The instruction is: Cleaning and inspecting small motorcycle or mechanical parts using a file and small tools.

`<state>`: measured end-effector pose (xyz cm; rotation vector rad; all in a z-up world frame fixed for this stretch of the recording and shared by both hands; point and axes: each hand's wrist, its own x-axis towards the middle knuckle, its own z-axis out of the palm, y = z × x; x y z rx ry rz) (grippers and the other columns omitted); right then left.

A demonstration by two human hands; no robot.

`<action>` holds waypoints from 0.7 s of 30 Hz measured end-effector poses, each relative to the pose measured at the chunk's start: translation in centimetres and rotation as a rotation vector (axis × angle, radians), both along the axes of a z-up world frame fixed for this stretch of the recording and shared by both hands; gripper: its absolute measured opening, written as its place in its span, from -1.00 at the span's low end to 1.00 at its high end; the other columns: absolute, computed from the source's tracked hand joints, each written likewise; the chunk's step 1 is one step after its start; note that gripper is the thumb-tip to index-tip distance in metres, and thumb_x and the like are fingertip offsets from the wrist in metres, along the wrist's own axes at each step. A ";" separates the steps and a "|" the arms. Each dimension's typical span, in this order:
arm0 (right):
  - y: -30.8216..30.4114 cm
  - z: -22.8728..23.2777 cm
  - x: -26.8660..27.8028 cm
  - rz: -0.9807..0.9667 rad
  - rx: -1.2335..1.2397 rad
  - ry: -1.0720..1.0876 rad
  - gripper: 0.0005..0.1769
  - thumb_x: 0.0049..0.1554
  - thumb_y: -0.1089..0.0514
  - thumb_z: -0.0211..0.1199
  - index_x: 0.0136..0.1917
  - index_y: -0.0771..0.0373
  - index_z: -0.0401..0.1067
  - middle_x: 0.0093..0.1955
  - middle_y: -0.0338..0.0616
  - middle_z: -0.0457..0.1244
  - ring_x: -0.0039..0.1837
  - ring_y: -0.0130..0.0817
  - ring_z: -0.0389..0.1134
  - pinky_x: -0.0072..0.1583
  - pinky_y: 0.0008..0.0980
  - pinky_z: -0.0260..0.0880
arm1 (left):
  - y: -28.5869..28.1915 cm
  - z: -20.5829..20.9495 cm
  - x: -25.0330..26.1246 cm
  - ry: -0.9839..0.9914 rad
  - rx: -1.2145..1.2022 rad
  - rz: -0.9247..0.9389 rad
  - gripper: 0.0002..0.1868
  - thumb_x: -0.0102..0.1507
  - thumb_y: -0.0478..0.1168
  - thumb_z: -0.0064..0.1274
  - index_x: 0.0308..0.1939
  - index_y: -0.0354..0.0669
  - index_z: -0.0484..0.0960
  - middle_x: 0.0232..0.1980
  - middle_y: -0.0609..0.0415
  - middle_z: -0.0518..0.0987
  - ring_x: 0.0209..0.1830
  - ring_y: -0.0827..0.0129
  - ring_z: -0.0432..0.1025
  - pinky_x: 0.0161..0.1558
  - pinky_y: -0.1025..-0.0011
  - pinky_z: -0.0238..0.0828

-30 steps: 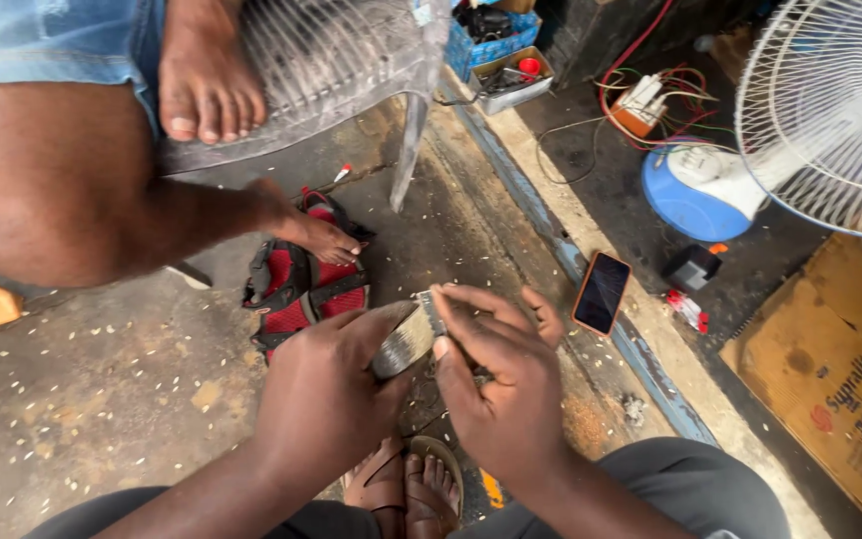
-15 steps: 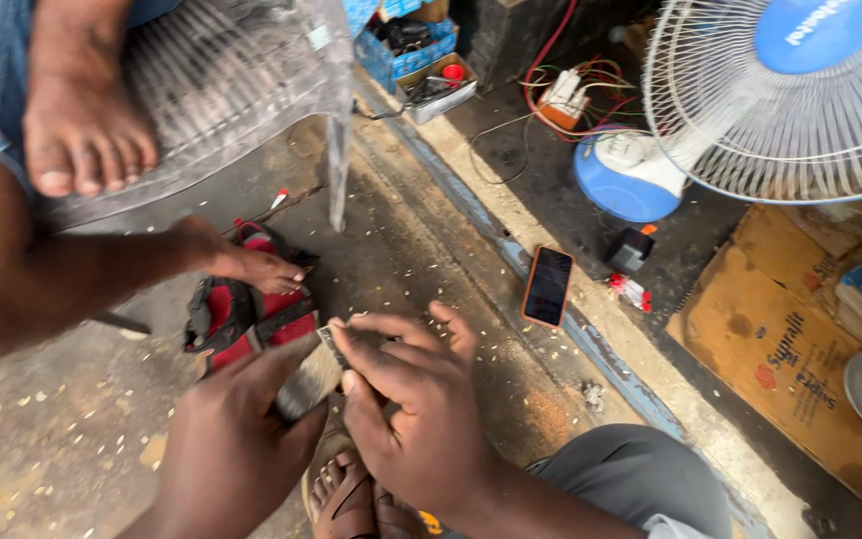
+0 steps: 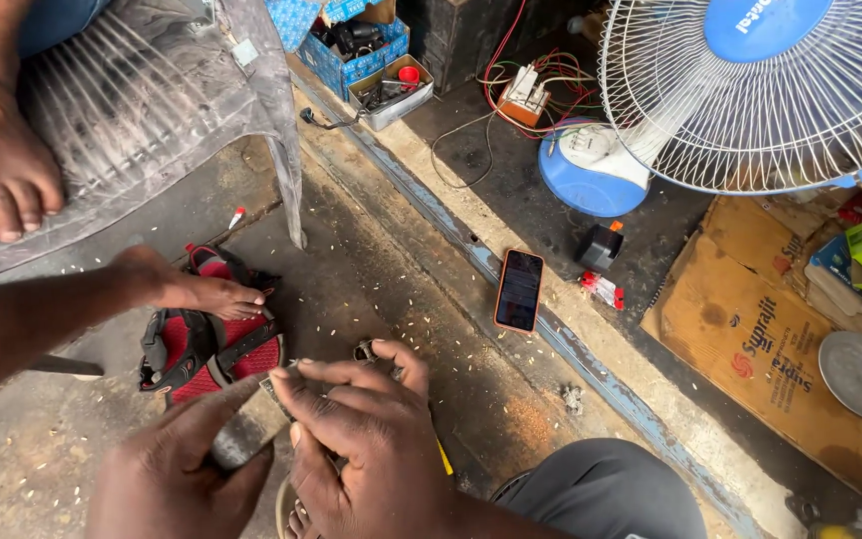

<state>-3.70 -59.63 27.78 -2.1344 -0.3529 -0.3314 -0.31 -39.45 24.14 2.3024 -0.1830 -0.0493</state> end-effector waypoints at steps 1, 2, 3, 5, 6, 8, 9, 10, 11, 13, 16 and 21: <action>-0.1 -0.2 0.1 -0.006 -0.007 -0.007 -0.53 0.17 0.22 0.24 0.36 0.26 0.48 0.04 -0.16 0.48 0.35 -0.33 0.42 0.53 0.15 -0.09 | 0.1 -0.3 0.1 0.062 0.094 -0.014 -0.30 -0.06 -0.24 0.42 0.21 0.11 0.72 -0.26 0.09 0.77 -0.37 0.57 0.67 -0.28 0.46 0.61; -0.2 -0.5 0.2 -0.013 -0.014 -0.015 -0.53 0.15 0.22 0.24 0.34 0.24 0.49 0.11 -0.14 0.48 0.32 -0.35 0.43 0.53 0.13 -0.06 | 0.3 -0.6 0.1 0.125 0.189 -0.028 -0.25 -0.08 -0.22 0.47 0.24 0.14 0.71 -0.25 0.10 0.76 -0.40 0.57 0.63 -0.29 0.47 0.62; -0.2 -0.6 0.2 -0.011 -0.014 -0.014 -0.53 0.15 0.22 0.24 0.34 0.24 0.49 0.11 -0.14 0.48 0.32 -0.35 0.43 0.53 0.13 -0.06 | 0.7 -1.3 0.2 0.126 0.188 -0.027 -0.25 -0.08 -0.22 0.47 0.24 0.14 0.71 -0.25 0.10 0.76 -0.40 0.57 0.63 -0.29 0.47 0.62; 0.1 -0.9 0.2 -0.006 0.038 -0.025 -0.55 0.18 0.21 0.25 0.35 0.25 0.50 -0.03 -0.17 0.49 0.37 -0.31 0.42 0.53 0.12 -0.05 | 1.4 -2.6 0.3 0.125 -0.049 -0.019 -0.36 -0.01 -0.25 0.40 0.19 0.03 0.72 -0.24 0.14 0.72 -0.43 0.60 0.70 -0.38 0.47 0.66; 0.1 -0.9 0.3 -0.003 0.038 -0.025 -0.55 0.18 0.21 0.25 0.35 0.25 0.50 -0.03 -0.17 0.49 0.37 -0.31 0.42 0.53 0.12 -0.05 | 1.1 -2.1 0.3 0.124 -0.049 -0.016 -0.36 -0.01 -0.25 0.40 0.19 0.03 0.72 -0.24 0.14 0.72 -0.43 0.60 0.70 -0.38 0.47 0.66; 0.2 -0.7 0.3 0.006 -0.011 -0.041 -0.51 0.16 0.21 0.25 0.36 0.26 0.49 -0.13 -0.18 0.46 0.36 -0.30 0.41 0.52 0.14 -0.05 | 0.8 -1.1 0.2 0.029 -0.032 -0.028 -0.38 0.01 -0.26 0.36 0.19 0.00 0.73 -0.23 0.12 0.73 -0.39 0.62 0.70 -0.35 0.48 0.65; 0.1 -0.6 0.4 0.008 -0.010 -0.041 -0.51 0.16 0.21 0.25 0.36 0.26 0.49 -0.13 -0.18 0.46 0.36 -0.30 0.41 0.52 0.14 -0.05 | 0.5 -0.9 0.2 0.030 -0.031 -0.026 -0.38 0.01 -0.26 0.36 0.19 0.00 0.73 -0.23 0.12 0.73 -0.39 0.62 0.70 -0.35 0.48 0.65; 0.0 -0.5 0.4 -0.012 0.003 -0.007 -0.52 0.16 0.21 0.26 0.36 0.24 0.50 -0.16 -0.19 0.45 0.32 -0.30 0.42 0.51 0.13 -0.03 | 0.3 -0.6 0.2 0.057 0.063 -0.028 -0.35 -0.04 -0.25 0.42 0.18 0.00 0.73 -0.23 0.08 0.76 -0.46 0.59 0.69 -0.37 0.45 0.62; -0.1 -0.3 0.4 -0.033 0.015 0.026 -0.53 0.16 0.21 0.26 0.35 0.22 0.51 -0.19 -0.20 0.43 0.29 -0.31 0.42 0.50 0.11 -0.01 | 0.1 -0.3 0.2 0.083 0.157 -0.031 -0.31 -0.09 -0.24 0.47 0.16 0.01 0.74 -0.23 0.05 0.79 -0.52 0.56 0.68 -0.39 0.42 0.60; 0.1 -0.3 0.2 -0.011 -0.006 -0.018 -0.53 0.17 0.21 0.26 0.36 0.24 0.50 -0.19 -0.21 0.42 0.32 -0.29 0.42 0.50 0.12 -0.02 | -0.1 0.6 0.3 0.057 0.090 -0.011 -0.34 -0.06 -0.25 0.42 0.17 0.01 0.74 -0.25 0.04 0.79 -0.44 0.55 0.69 -0.35 0.44 0.61; 0.2 -0.4 0.2 -0.012 -0.026 -0.093 -0.52 0.16 0.21 0.25 0.36 0.25 0.49 -0.13 -0.19 0.43 0.33 -0.27 0.42 0.49 0.11 -0.03 | -0.3 0.5 0.1 -0.024 0.006 -0.005 -0.39 -0.07 -0.28 0.36 0.12 -0.02 0.72 -0.27 0.00 0.76 -0.38 0.47 0.70 -0.34 0.43 0.61; 0.5 0.2 0.1 -0.069 -0.022 -0.035 -0.55 0.16 0.23 0.25 0.32 0.23 0.53 -0.26 -0.23 0.39 0.21 -0.31 0.45 0.48 0.06 0.03 | -1.0 2.8 0.0 0.223 0.159 0.063 -0.34 -0.04 -0.24 0.40 0.18 0.09 0.72 -0.25 0.00 0.74 -0.39 0.38 0.68 -0.36 0.40 0.63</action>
